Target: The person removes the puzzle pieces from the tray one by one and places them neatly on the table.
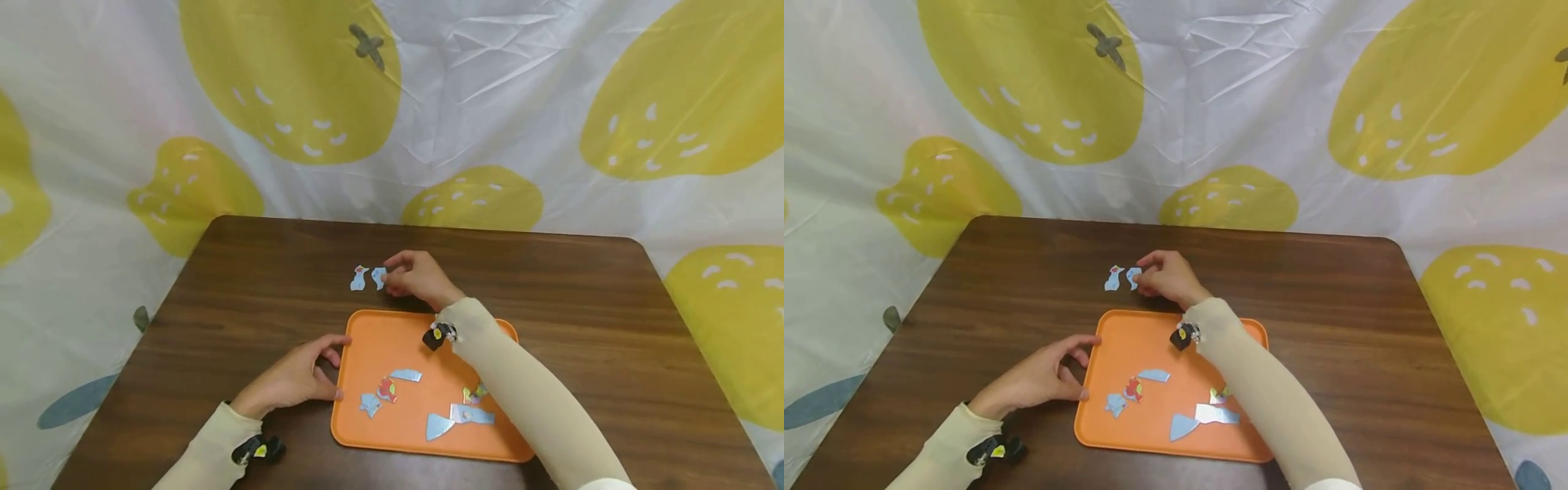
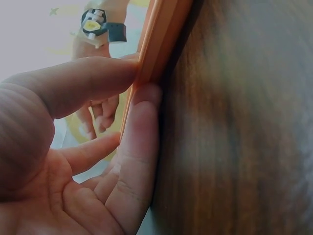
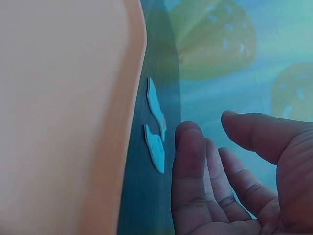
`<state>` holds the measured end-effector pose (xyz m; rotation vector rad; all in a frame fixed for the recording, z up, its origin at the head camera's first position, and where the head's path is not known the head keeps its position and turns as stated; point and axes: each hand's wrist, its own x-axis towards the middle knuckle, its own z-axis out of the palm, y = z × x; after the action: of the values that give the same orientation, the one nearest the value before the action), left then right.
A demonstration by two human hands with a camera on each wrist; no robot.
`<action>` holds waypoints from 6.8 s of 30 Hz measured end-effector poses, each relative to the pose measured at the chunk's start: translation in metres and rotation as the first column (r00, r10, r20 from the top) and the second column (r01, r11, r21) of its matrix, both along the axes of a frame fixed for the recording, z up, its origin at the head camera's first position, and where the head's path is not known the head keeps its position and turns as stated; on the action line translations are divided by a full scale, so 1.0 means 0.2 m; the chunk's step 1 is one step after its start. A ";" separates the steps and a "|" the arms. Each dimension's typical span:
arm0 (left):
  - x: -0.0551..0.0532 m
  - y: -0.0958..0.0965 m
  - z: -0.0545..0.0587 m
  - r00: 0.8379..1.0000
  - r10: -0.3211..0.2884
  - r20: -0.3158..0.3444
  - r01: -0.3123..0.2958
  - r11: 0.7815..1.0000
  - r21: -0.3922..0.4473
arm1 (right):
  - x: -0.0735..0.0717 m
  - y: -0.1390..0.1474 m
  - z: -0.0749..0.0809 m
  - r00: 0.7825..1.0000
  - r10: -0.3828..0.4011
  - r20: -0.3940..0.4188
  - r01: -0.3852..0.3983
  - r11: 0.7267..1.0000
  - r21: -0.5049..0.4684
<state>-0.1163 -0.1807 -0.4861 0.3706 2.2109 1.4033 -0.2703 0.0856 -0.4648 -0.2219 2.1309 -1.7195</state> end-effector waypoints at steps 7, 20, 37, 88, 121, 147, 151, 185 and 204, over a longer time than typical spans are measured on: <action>0.00 0.00 -0.01 1.000 0.000 -0.001 0.000 1.000 0.006 | 0.06 0.03 0.05 0.999 0.038 -0.025 -0.038 0.999 0.019; -0.01 0.00 0.00 1.000 0.017 0.001 -0.017 1.000 -0.015 | 0.23 0.10 0.15 0.984 0.134 -0.116 -0.131 0.991 0.034; -0.01 0.02 0.01 1.000 0.015 0.000 -0.015 1.000 -0.022 | 0.39 0.21 0.15 0.956 0.279 -0.091 -0.272 0.958 0.087; 0.00 -0.02 0.00 0.999 0.032 -0.008 -0.032 0.999 -0.002 | 0.53 0.21 -0.07 0.843 0.514 -0.161 -0.393 0.792 0.468; 0.00 -0.02 0.01 0.999 0.035 0.020 -0.035 0.999 0.025 | 0.47 0.30 -0.02 0.863 0.442 -0.244 -0.379 0.886 0.266; -0.01 -0.03 -0.02 0.999 0.030 0.016 -0.030 0.999 0.014 | 0.44 0.30 -0.01 0.920 0.305 -0.245 -0.272 0.949 0.161; -0.01 -0.03 -0.02 1.000 0.031 0.007 -0.031 0.999 0.021 | 0.43 0.30 0.00 0.932 0.283 -0.228 -0.259 0.957 0.131; -0.01 -0.02 0.01 0.998 0.051 0.031 -0.050 0.999 -0.013 | 0.22 0.25 0.09 0.995 0.098 -0.032 -0.099 0.994 -0.044; 0.00 -0.03 0.00 0.999 0.046 0.011 -0.046 0.999 0.006 | 0.10 0.19 0.09 0.998 0.002 -0.064 -0.005 0.999 -0.043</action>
<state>-0.1173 -0.1860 -0.4866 0.3155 2.2192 1.4335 -0.2510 0.1240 -0.4472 -0.2966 2.1384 -1.7808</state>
